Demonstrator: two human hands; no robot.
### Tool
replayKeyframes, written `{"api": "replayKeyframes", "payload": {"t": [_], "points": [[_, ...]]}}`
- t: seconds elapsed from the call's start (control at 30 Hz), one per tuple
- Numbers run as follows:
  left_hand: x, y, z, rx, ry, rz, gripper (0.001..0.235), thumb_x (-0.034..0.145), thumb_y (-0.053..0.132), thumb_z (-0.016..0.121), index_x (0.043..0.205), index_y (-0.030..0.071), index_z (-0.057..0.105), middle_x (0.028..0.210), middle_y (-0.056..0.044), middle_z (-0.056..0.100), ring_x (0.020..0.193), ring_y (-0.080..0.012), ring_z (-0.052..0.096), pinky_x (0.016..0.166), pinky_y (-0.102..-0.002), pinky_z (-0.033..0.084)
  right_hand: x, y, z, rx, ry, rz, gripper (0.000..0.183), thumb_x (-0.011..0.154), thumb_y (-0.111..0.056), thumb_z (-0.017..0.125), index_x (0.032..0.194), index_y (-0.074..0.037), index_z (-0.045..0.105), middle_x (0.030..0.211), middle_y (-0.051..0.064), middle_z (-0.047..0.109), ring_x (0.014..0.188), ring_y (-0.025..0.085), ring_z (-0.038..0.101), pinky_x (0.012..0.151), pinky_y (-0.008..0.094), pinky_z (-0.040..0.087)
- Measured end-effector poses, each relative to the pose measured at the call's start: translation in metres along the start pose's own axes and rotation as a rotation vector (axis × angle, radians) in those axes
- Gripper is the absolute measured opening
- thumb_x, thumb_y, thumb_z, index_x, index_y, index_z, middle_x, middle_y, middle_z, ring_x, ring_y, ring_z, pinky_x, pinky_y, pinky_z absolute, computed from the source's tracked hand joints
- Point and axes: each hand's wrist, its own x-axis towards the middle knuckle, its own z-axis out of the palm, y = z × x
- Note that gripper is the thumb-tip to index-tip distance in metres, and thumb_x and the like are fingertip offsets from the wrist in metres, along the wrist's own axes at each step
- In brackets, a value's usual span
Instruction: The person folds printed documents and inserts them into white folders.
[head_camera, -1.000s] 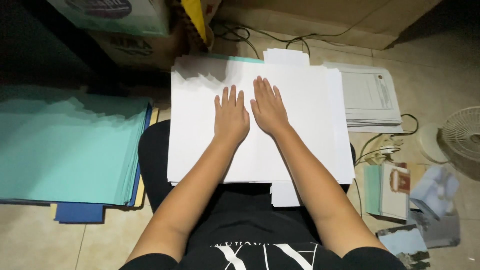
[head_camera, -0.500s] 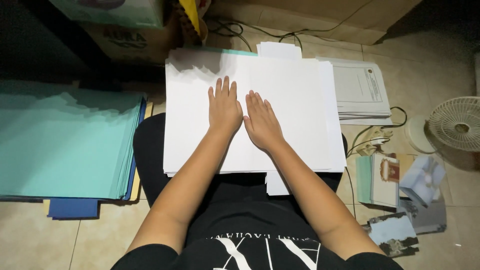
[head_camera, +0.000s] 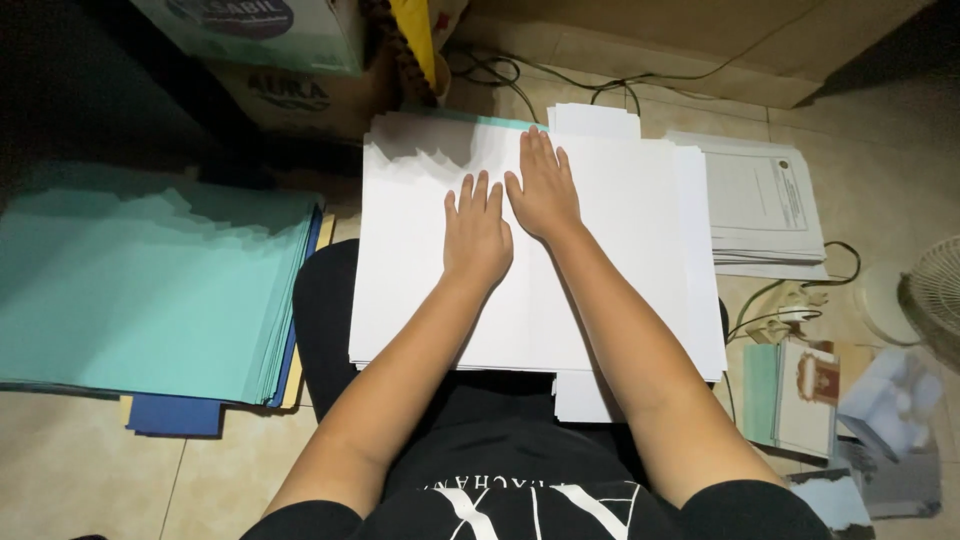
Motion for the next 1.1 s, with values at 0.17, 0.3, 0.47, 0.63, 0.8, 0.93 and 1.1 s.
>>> {"api": "replayKeyframes", "payload": {"t": [0.17,0.3,0.47,0.63,0.8,0.93,1.1], "points": [[0.000,-0.001,0.001,-0.007,0.001,0.001,0.047,0.101,0.010,0.040,0.146,0.002,0.050,0.155,-0.022,0.044,0.151,-0.0358,0.031,0.121,-0.055,0.019,-0.019,-0.006,-0.006,0.014,-0.024,0.009,0.065,0.109,-0.038,0.031,0.162,-0.001,0.023,0.170,0.016,0.018,0.158,0.025,0.014,0.129,0.042,0.005],[-0.001,-0.001,0.001,-0.010,0.009,-0.002,0.046,0.103,0.013,0.040,0.146,0.002,0.050,0.156,-0.022,0.043,0.151,-0.0355,0.031,0.122,-0.054,0.017,-0.044,-0.010,-0.004,0.021,-0.039,0.001,0.065,0.109,-0.038,0.030,0.162,-0.001,0.022,0.170,0.017,0.019,0.158,0.026,0.014,0.129,0.042,0.005],[-0.004,0.000,0.001,-0.021,0.010,-0.010,0.046,0.102,0.014,0.042,0.146,0.001,0.050,0.156,-0.022,0.044,0.151,-0.0346,0.030,0.123,-0.054,0.017,-0.073,-0.013,-0.004,0.019,-0.054,-0.013,0.066,0.109,-0.039,0.029,0.161,0.000,0.021,0.170,0.018,0.018,0.158,0.026,0.014,0.128,0.042,0.004],[-0.005,-0.001,0.000,-0.009,0.023,-0.011,0.046,0.102,0.015,0.044,0.145,0.001,0.051,0.155,-0.022,0.045,0.151,-0.0345,0.032,0.122,-0.053,0.018,-0.072,-0.012,-0.004,0.020,-0.059,-0.028,0.067,0.108,-0.040,0.028,0.161,0.000,0.021,0.170,0.019,0.018,0.158,0.026,0.013,0.128,0.043,0.003],[-0.004,-0.004,0.006,-0.015,0.038,0.003,0.044,0.103,0.012,0.044,0.144,0.001,0.052,0.154,-0.022,0.046,0.150,-0.0353,0.033,0.121,-0.053,0.019,-0.044,-0.005,0.000,-0.011,-0.041,-0.046,0.066,0.109,-0.039,0.031,0.162,0.000,0.021,0.170,0.018,0.018,0.158,0.028,0.014,0.128,0.046,0.004],[-0.003,-0.001,-0.002,-0.016,0.010,-0.009,0.044,0.103,0.011,0.042,0.145,0.001,0.051,0.155,-0.022,0.045,0.150,-0.0354,0.032,0.121,-0.053,0.018,-0.018,-0.005,-0.005,0.003,-0.025,-0.022,0.066,0.109,-0.039,0.031,0.162,-0.001,0.022,0.170,0.017,0.019,0.158,0.026,0.014,0.129,0.044,0.005],[0.000,0.002,-0.006,-0.008,-0.024,-0.017,0.046,0.102,0.010,0.040,0.147,0.001,0.049,0.156,-0.022,0.043,0.151,-0.0353,0.030,0.122,-0.053,0.017,0.003,0.000,-0.003,0.008,-0.006,0.004,0.066,0.109,-0.040,0.030,0.162,-0.002,0.022,0.170,0.015,0.019,0.158,0.024,0.014,0.129,0.043,0.004]]}}
